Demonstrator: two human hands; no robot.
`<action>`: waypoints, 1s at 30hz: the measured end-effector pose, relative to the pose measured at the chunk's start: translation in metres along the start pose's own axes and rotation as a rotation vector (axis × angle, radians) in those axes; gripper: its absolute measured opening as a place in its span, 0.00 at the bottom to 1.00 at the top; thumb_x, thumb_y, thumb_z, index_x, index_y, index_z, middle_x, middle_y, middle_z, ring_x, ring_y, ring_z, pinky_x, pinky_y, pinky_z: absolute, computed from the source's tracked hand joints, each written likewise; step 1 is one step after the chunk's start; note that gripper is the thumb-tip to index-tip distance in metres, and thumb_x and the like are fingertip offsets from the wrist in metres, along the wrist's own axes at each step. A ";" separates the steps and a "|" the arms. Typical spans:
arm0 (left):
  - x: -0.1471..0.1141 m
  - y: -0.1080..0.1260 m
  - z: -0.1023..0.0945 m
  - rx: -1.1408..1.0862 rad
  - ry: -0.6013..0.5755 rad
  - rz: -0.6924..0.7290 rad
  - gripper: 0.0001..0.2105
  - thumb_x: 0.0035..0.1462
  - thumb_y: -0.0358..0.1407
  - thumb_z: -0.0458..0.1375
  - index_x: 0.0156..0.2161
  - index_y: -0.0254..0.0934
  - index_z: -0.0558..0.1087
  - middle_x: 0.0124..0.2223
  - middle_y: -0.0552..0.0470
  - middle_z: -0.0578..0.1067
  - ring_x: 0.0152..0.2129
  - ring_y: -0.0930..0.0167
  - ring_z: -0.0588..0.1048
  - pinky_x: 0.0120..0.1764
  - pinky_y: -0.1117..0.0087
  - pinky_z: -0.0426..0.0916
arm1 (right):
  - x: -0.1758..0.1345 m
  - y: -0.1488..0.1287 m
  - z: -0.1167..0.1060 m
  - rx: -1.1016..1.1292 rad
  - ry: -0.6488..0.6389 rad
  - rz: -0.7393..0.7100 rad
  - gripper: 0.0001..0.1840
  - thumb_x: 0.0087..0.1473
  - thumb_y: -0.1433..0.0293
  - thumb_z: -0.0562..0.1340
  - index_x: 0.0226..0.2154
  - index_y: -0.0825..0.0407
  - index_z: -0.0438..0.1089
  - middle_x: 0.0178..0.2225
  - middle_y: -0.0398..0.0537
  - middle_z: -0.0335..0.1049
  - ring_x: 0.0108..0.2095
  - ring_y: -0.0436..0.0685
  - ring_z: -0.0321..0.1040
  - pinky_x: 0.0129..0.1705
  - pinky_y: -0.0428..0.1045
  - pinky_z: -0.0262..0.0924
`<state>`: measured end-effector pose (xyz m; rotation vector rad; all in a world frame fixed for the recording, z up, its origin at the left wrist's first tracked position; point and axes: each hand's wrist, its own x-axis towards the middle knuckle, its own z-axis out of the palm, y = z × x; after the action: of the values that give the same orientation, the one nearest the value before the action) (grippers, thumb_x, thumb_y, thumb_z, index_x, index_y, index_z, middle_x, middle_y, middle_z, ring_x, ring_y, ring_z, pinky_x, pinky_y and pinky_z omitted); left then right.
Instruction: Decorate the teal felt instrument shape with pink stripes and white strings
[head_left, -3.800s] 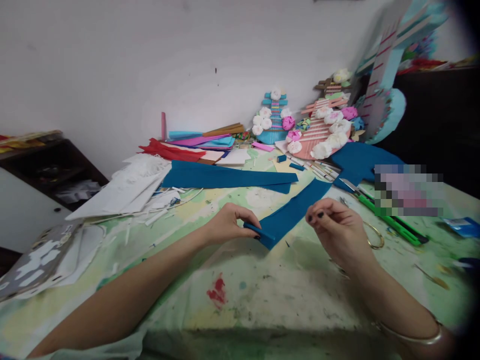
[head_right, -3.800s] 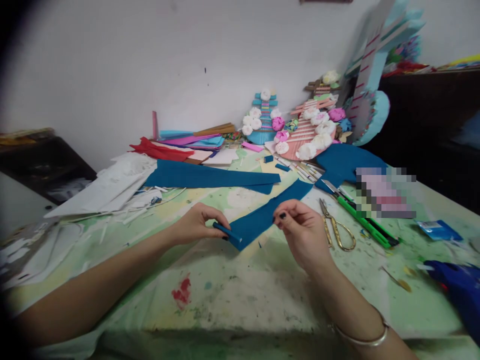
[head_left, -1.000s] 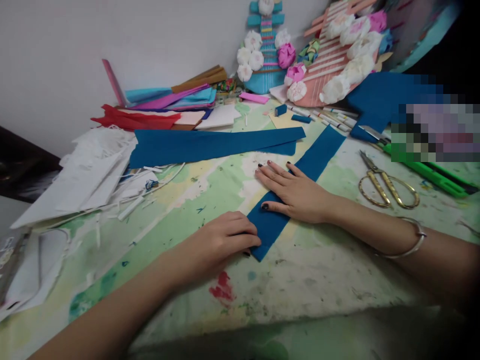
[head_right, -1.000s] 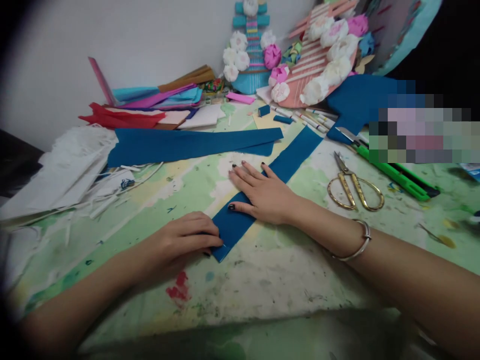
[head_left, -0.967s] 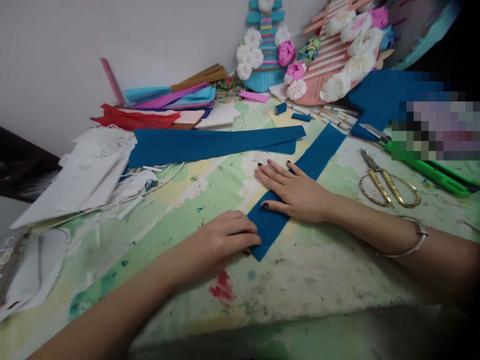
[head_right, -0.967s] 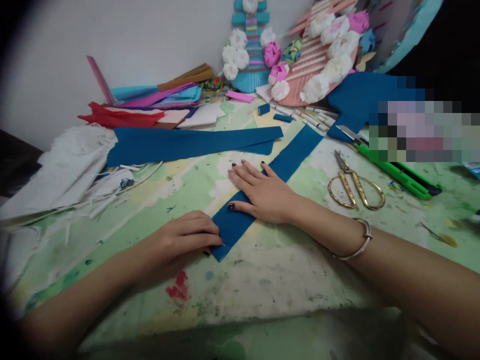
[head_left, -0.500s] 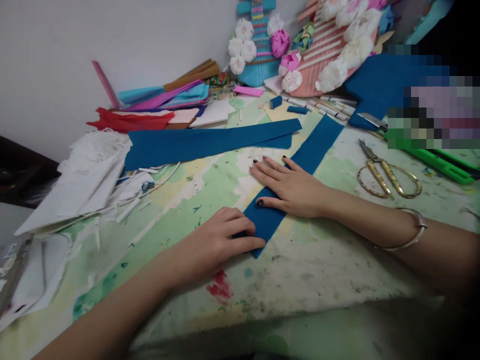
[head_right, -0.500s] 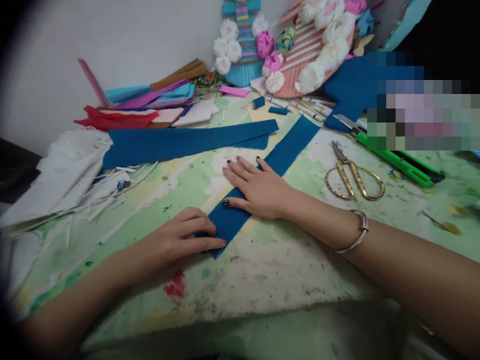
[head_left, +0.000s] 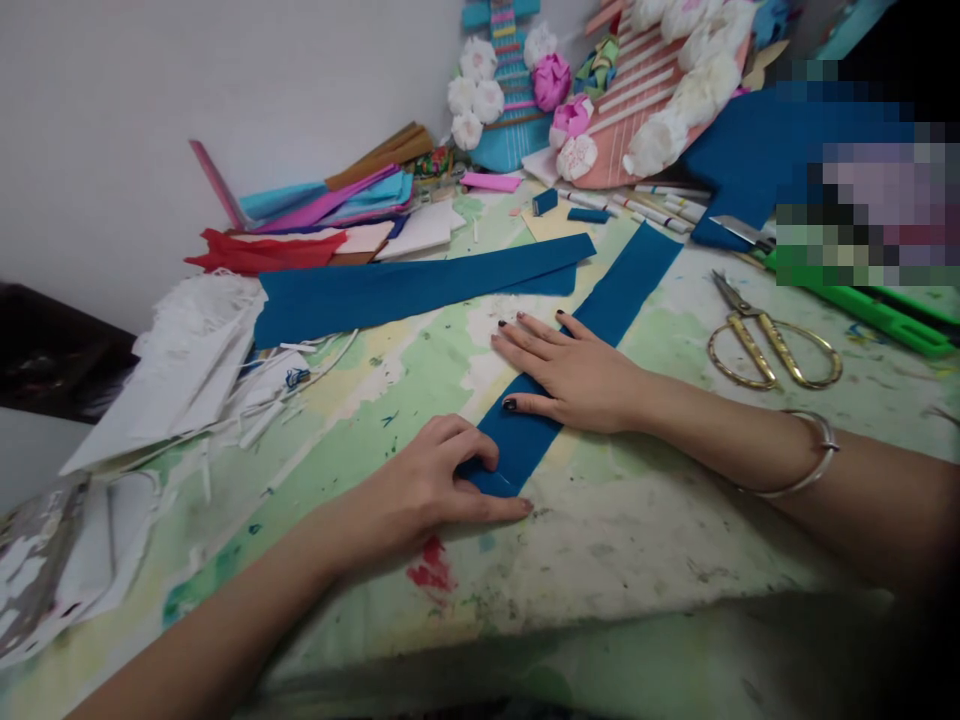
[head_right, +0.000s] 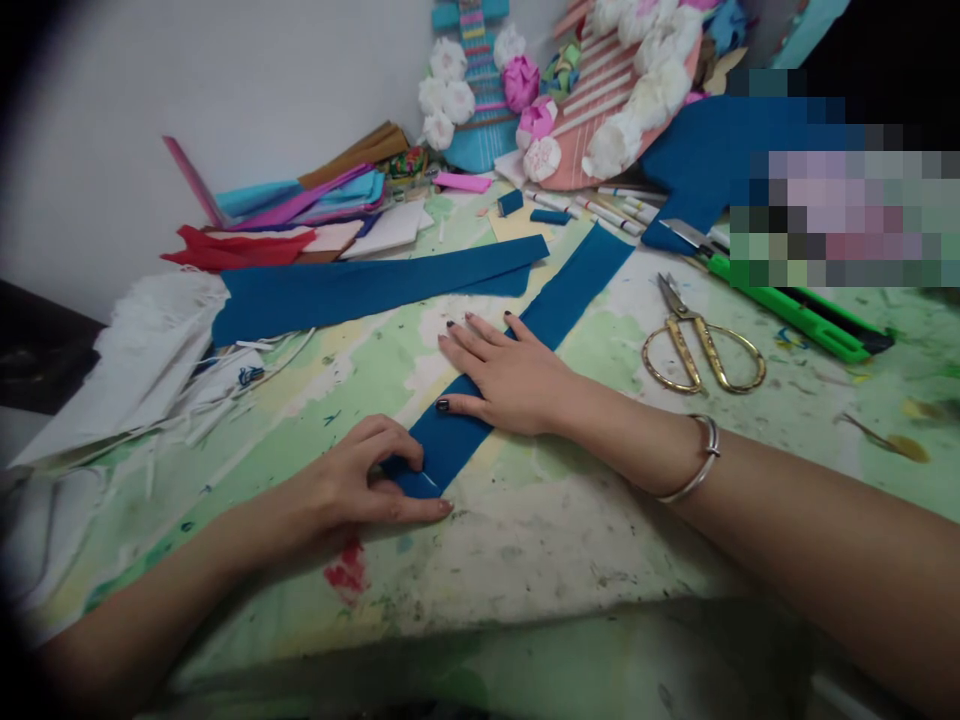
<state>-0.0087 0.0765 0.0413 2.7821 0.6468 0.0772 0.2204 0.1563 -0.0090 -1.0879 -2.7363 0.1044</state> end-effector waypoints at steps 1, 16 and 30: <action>-0.001 -0.001 0.001 -0.009 0.010 0.002 0.21 0.59 0.26 0.51 0.53 0.54 0.66 0.45 0.47 0.63 0.43 0.66 0.62 0.44 0.64 0.62 | 0.000 0.000 0.000 0.003 -0.001 0.000 0.41 0.57 0.45 0.41 0.64 0.52 0.39 0.65 0.52 0.36 0.64 0.67 0.32 0.61 0.68 0.33; -0.004 -0.016 0.014 -0.349 0.308 -0.009 0.12 0.58 0.28 0.54 0.46 0.37 0.72 0.37 0.46 0.75 0.36 0.70 0.72 0.43 0.64 0.67 | -0.045 -0.054 -0.040 0.302 0.150 -0.039 0.09 0.54 0.64 0.59 0.31 0.52 0.71 0.40 0.53 0.66 0.44 0.63 0.57 0.42 0.59 0.52; -0.002 -0.018 0.012 -0.395 0.309 -0.024 0.09 0.57 0.29 0.56 0.42 0.35 0.74 0.36 0.47 0.77 0.35 0.71 0.72 0.41 0.67 0.67 | -0.060 -0.094 -0.011 0.279 0.278 0.066 0.11 0.56 0.76 0.52 0.26 0.54 0.65 0.27 0.50 0.62 0.33 0.57 0.56 0.34 0.52 0.51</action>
<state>-0.0168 0.0884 0.0249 2.3972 0.6533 0.5737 0.2028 0.0466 0.0055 -1.0271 -2.3558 0.3095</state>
